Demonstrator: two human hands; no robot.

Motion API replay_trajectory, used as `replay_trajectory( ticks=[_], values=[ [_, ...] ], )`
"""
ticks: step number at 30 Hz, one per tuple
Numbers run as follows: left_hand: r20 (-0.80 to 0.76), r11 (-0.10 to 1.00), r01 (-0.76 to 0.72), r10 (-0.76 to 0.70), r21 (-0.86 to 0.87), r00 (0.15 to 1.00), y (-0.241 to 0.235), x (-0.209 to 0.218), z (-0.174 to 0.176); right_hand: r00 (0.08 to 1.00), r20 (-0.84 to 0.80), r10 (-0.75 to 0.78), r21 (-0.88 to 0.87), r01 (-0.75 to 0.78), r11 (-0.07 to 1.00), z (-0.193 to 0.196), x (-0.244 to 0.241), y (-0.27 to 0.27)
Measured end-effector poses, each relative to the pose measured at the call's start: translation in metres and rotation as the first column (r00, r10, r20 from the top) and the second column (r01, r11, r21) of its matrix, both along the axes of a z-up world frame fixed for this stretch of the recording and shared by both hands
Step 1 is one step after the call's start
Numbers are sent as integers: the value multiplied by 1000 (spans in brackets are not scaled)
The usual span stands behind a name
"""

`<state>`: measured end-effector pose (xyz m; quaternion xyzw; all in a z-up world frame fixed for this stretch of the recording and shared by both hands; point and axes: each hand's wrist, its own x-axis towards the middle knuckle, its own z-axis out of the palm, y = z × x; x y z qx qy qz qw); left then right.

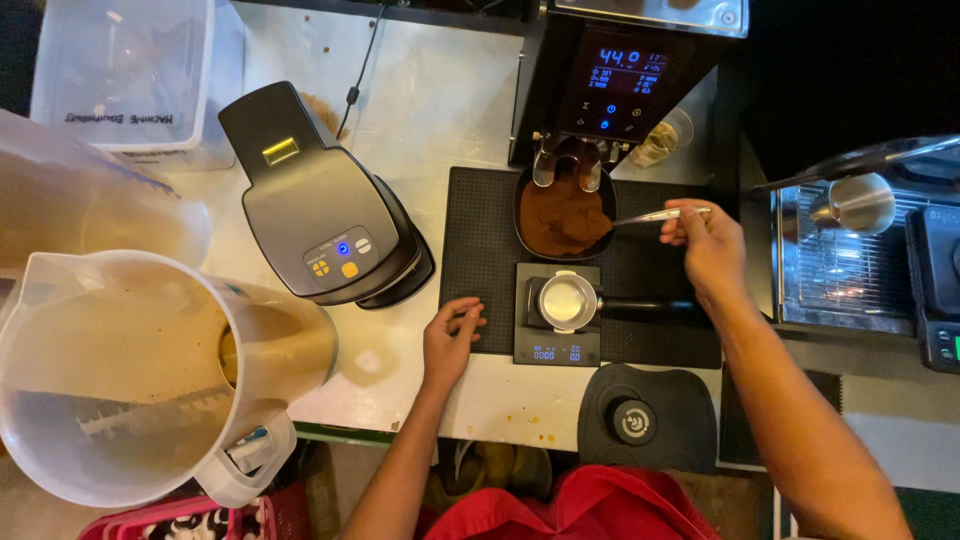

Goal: The person prepares espresso by grinding coffee beans, tamping the grounds into a portafilter, and locking it into the espresso machine. They then operate the machine to brew the espresso into a metal pitcher placed on a scale.

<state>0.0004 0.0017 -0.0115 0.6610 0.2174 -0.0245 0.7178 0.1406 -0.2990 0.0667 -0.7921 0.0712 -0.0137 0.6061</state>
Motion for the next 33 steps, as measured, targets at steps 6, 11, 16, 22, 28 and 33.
replay_trajectory(
  ticks=[6, 11, 16, 22, 28, 33],
  values=[
    [-8, 1000, 2, -2, -6, 1000, 0, 0, 8, 999, -29, 31, 2, -31, 1000, 60, -38, 3],
    [-4, 1000, 3, -3, -5, 1000, 0, -1, 3, 984, 79, 158, -211, -139, 968, 78, -85, 19],
    [-3, 1000, 2, -2, 3, 1000, 0, -1, 4, 645, 421, 638, -701, -215, 680, 58, -112, 20],
    [9, 1000, -2, 2, -4, 1000, 0, -1, 3, 703, 518, 487, -707, 30, 707, 73, -75, 14],
    [5, 1000, -8, 8, -5, 1000, 0, -1, 2, 933, 287, 218, -599, -3, 801, 6, -10, 28],
    [-9, 1000, -14, 14, 0, 1000, -1, 0, 4, 998, 2, -58, -86, 58, 995, -48, 12, 26]
  ],
)
